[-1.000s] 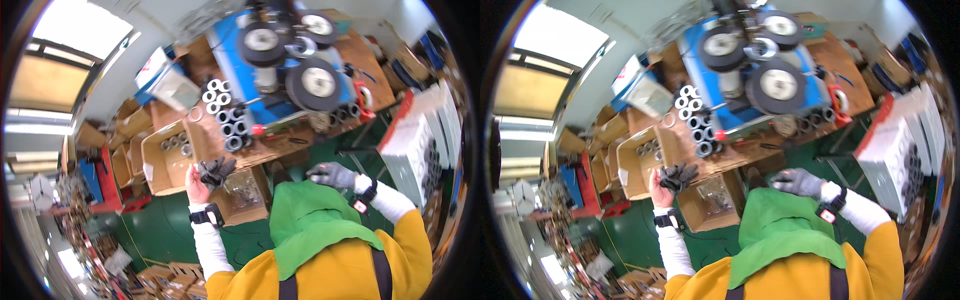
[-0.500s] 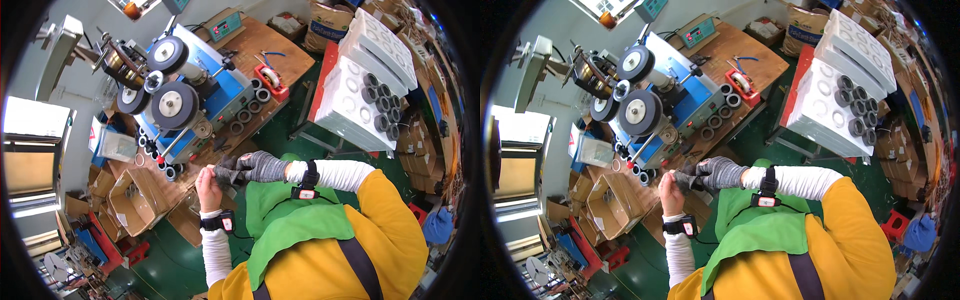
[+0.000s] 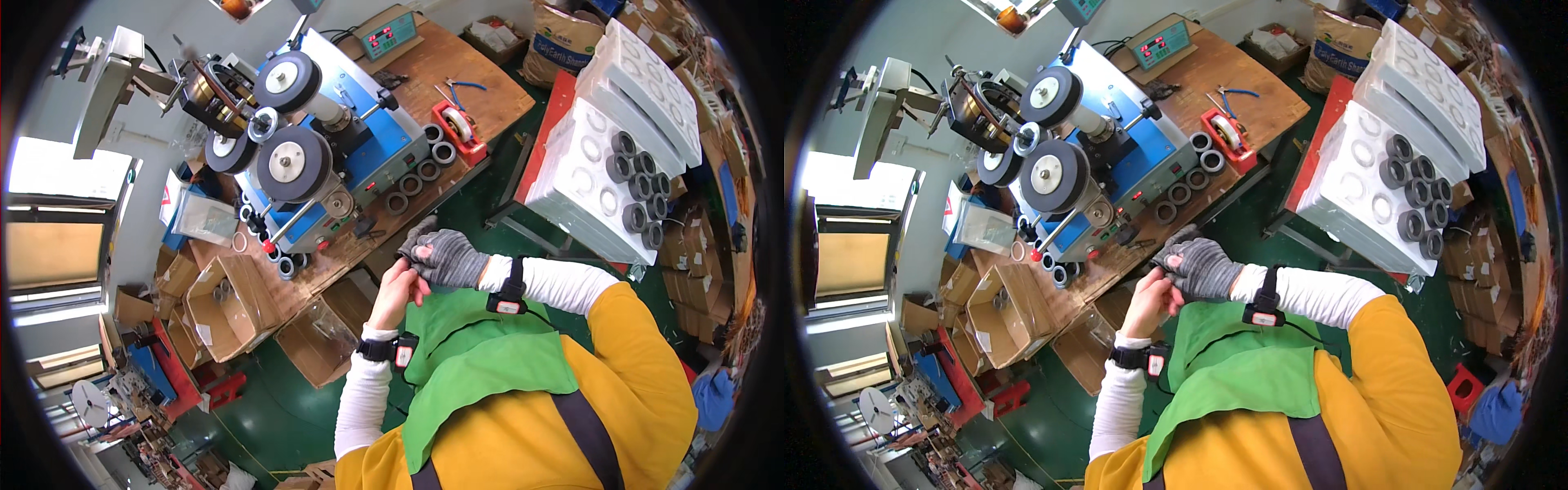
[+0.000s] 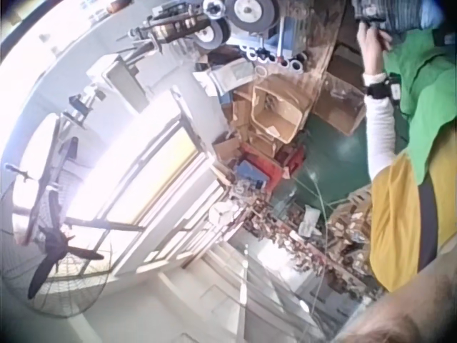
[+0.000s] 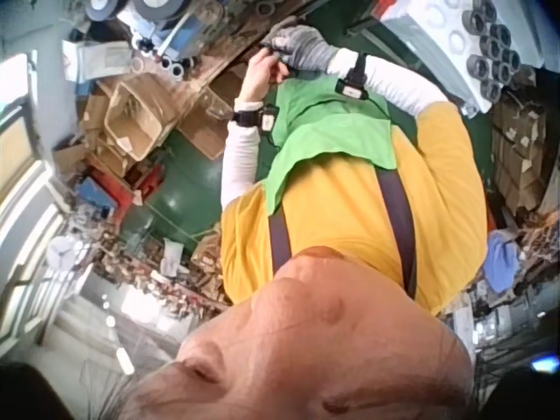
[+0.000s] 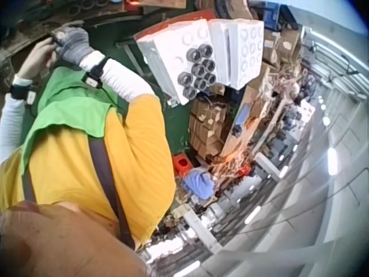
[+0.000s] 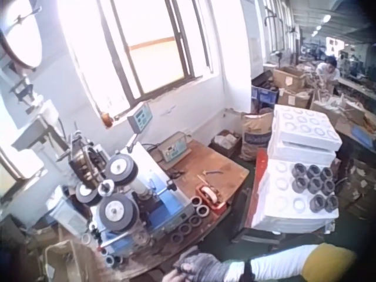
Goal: Operating a machinery to process and organize metal rings on a fabrication floor.
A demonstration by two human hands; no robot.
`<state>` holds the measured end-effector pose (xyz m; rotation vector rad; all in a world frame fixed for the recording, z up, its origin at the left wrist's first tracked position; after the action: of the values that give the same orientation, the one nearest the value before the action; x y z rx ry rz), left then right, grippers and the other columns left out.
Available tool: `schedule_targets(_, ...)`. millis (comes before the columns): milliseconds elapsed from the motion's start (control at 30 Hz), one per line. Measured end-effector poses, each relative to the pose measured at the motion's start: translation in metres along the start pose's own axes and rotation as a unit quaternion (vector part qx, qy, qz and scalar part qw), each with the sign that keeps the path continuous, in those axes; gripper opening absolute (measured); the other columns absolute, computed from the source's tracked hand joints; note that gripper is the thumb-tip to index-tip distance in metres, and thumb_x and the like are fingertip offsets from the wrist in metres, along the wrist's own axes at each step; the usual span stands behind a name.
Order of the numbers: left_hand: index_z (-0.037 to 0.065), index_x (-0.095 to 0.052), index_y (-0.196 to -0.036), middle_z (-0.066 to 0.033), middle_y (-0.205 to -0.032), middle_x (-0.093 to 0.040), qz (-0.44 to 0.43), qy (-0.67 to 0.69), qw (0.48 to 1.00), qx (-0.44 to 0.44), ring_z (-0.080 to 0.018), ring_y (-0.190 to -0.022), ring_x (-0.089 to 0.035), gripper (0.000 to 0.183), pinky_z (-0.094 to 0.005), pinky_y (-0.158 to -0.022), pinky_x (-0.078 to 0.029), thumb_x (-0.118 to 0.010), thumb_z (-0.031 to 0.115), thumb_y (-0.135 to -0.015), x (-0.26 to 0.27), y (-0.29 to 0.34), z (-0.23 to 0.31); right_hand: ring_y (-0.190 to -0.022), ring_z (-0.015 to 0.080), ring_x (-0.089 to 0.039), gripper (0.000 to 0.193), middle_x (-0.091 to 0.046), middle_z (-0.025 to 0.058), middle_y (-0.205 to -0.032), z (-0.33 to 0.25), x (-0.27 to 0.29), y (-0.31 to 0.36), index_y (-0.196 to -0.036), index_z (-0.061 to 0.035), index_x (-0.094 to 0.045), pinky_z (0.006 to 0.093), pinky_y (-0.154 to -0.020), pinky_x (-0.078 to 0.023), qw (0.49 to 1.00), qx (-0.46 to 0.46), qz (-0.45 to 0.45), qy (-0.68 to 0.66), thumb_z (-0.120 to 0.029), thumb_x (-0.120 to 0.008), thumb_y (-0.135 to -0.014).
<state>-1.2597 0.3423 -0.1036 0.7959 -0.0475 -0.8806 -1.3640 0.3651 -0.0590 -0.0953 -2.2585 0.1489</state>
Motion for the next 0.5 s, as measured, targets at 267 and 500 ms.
schedule_targets(267, 0.001, -0.048, -0.073, -0.001, -0.056, -0.047, 0.001, 0.285, 0.958, -0.02, -0.0097, -0.042, -0.034, 0.014, -0.0226, -0.042, -0.028, -0.04, 0.005, -0.083, 0.034, -0.024, -0.018, -0.06, 0.0312, -0.054, 0.016, -0.053, 0.0118, -0.062, -0.002, -0.016, 0.013, -0.069, -0.0093, -0.05, 0.0422, -0.053, -0.04, 0.995, 0.083, -0.048, -0.003, -0.025, -0.054, -0.07)
schedule_targets(500, -0.005, -0.041, -0.119, -0.0169, -0.125, -0.044, 0.023, 0.33, 0.919, -0.216, -0.0255, -0.109, -0.048, 0.041, -0.0381, -0.092, -0.041, -0.046, -0.003, -0.079, 0.02, -0.042, -0.01, -0.057, 0.0313, -0.053, 0.013, -0.05, 0.0111, -0.058, -0.012, 0.0, -0.002, -0.069, -0.0117, -0.048, 0.0422, -0.049, -0.04, 0.992, 0.115, 0.033, -0.036, -0.022, -0.056, -0.068)
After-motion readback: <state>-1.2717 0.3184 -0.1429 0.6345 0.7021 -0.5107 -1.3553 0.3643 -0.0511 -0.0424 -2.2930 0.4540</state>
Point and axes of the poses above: each hand's wrist, its own y-axis away from the middle knuckle, its own x-axis out of the back of the hand, z = x × y, the point moved 7 cm from there along -y, towards the middle knuckle
